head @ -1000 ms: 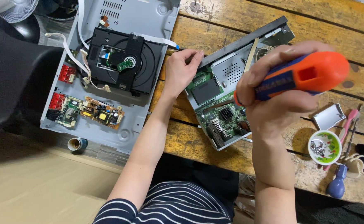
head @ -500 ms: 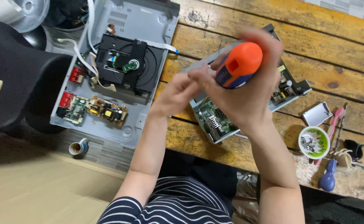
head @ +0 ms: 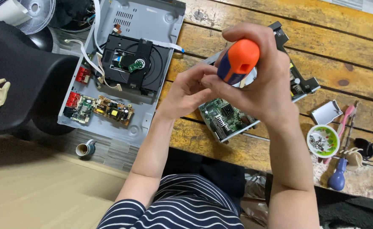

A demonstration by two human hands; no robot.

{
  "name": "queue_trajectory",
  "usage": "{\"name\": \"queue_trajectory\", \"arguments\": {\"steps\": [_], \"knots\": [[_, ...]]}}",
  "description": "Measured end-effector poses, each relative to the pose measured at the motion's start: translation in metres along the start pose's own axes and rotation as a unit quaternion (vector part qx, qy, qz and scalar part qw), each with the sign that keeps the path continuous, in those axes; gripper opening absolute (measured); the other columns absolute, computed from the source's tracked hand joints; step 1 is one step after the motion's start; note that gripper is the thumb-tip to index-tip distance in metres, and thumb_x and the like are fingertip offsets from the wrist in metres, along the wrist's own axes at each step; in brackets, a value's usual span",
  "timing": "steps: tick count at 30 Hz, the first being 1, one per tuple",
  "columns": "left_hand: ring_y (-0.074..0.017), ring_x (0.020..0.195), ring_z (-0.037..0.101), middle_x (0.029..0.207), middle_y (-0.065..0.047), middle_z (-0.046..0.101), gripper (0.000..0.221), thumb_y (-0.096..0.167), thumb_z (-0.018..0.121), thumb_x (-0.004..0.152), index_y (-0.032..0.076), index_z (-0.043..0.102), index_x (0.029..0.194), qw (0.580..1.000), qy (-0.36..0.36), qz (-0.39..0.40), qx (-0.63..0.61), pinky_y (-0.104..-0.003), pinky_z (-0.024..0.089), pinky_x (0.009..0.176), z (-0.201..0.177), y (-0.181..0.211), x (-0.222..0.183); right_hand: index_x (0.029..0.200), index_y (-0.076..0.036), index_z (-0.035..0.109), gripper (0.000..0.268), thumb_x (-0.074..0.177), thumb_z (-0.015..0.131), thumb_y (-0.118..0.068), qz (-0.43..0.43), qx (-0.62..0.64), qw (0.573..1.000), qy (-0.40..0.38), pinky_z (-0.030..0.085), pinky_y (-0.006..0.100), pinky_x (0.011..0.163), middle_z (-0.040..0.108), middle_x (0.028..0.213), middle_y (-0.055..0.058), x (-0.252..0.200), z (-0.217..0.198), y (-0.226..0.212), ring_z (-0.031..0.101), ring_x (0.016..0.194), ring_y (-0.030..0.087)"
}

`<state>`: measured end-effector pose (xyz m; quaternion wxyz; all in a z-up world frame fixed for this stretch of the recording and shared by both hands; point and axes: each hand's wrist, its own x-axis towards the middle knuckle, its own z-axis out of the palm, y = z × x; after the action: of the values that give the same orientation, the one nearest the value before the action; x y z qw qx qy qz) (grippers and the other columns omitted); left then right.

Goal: Disassembling an electronic device by removing screws and internal components using a screwdriver

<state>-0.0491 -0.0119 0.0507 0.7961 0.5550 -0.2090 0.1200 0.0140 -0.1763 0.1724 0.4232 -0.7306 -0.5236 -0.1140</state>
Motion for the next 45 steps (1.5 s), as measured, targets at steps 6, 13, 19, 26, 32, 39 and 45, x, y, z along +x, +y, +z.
{"name": "queue_trajectory", "arguments": {"steps": [6, 13, 19, 26, 32, 39, 45], "knots": [[-0.0172, 0.097, 0.071, 0.115, -0.009, 0.068, 0.028, 0.002, 0.068, 0.097, 0.013, 0.055, 0.120, 0.995, 0.069, 0.016, 0.075, -0.031, 0.064, 0.085, 0.021, 0.010, -0.004, 0.134, -0.007, 0.041, 0.057, 0.097, 0.084, -0.014, 0.011, -0.009, 0.997, -0.078, 0.052, 0.037, 0.089, 0.074, 0.108, 0.003, 0.010, -0.014, -0.012, 0.073, 0.107, 0.024], [-0.0131, 0.068, 0.058, 0.096, -0.006, 0.059, 0.030, 0.015, 0.068, 0.094, 0.008, 0.051, 0.118, 0.961, 0.144, 0.036, 0.231, -0.025, 0.058, 0.058, 0.031, 0.001, 0.007, 0.136, -0.010, 0.035, 0.045, 0.104, 0.066, -0.004, 0.004, 0.116, 0.983, 0.139, 0.056, 0.033, 0.086, 0.041, 0.126, 0.015, 0.007, 0.033, 0.000, 0.054, 0.109, 0.024], [-0.0119, 0.089, 0.061, 0.100, -0.005, 0.063, 0.033, 0.002, 0.063, 0.098, 0.000, 0.053, 0.130, 0.996, 0.007, -0.048, 0.081, -0.027, 0.055, 0.077, 0.006, 0.010, -0.003, 0.104, -0.010, 0.044, 0.029, 0.101, 0.060, -0.034, -0.078, 0.355, 0.931, 0.029, 0.048, 0.028, 0.068, 0.057, 0.082, 0.006, 0.026, 0.020, 0.014, 0.053, 0.070, 0.014], [-0.0116, 0.065, 0.061, 0.082, -0.004, 0.066, 0.027, 0.012, 0.074, 0.089, 0.010, 0.054, 0.107, 0.934, 0.183, 0.020, 0.307, -0.025, 0.056, 0.062, 0.028, 0.013, 0.011, 0.129, -0.002, 0.056, 0.046, 0.098, 0.087, -0.014, 0.002, -0.136, 0.990, 0.030, 0.049, 0.037, 0.070, 0.062, 0.097, 0.011, 0.016, -0.005, -0.012, 0.062, 0.080, 0.022], [-0.0217, 0.064, 0.067, 0.078, -0.008, 0.067, 0.028, 0.004, 0.078, 0.083, 0.004, 0.054, 0.098, 0.829, 0.207, 0.144, 0.499, -0.033, 0.054, 0.058, 0.031, -0.009, 0.010, 0.126, -0.003, 0.051, 0.065, 0.094, 0.101, -0.029, -0.001, -0.193, 0.981, 0.034, 0.048, 0.035, 0.067, 0.065, 0.103, 0.011, 0.011, -0.006, -0.007, 0.064, 0.078, 0.021], [-0.0321, 0.118, 0.070, 0.130, -0.016, 0.064, 0.037, 0.017, 0.053, 0.109, 0.001, 0.049, 0.142, 0.997, 0.001, -0.002, 0.080, -0.044, 0.062, 0.110, 0.020, 0.018, 0.006, 0.144, 0.003, 0.028, 0.066, 0.086, 0.059, 0.010, 0.027, 0.118, 0.986, -0.111, 0.055, 0.038, 0.105, 0.064, 0.134, 0.030, 0.017, -0.041, -0.011, 0.067, 0.122, 0.031], [-0.0169, 0.084, 0.077, 0.096, -0.006, 0.074, 0.038, 0.015, 0.082, 0.084, 0.009, 0.060, 0.114, 0.954, 0.135, 0.023, 0.265, -0.027, 0.064, 0.079, 0.040, 0.018, 0.012, 0.124, 0.006, 0.058, 0.039, 0.098, 0.087, -0.001, -0.043, -0.085, 0.995, -0.014, 0.047, 0.042, 0.087, 0.062, 0.116, 0.020, 0.012, -0.027, -0.011, 0.061, 0.100, 0.035]]}}
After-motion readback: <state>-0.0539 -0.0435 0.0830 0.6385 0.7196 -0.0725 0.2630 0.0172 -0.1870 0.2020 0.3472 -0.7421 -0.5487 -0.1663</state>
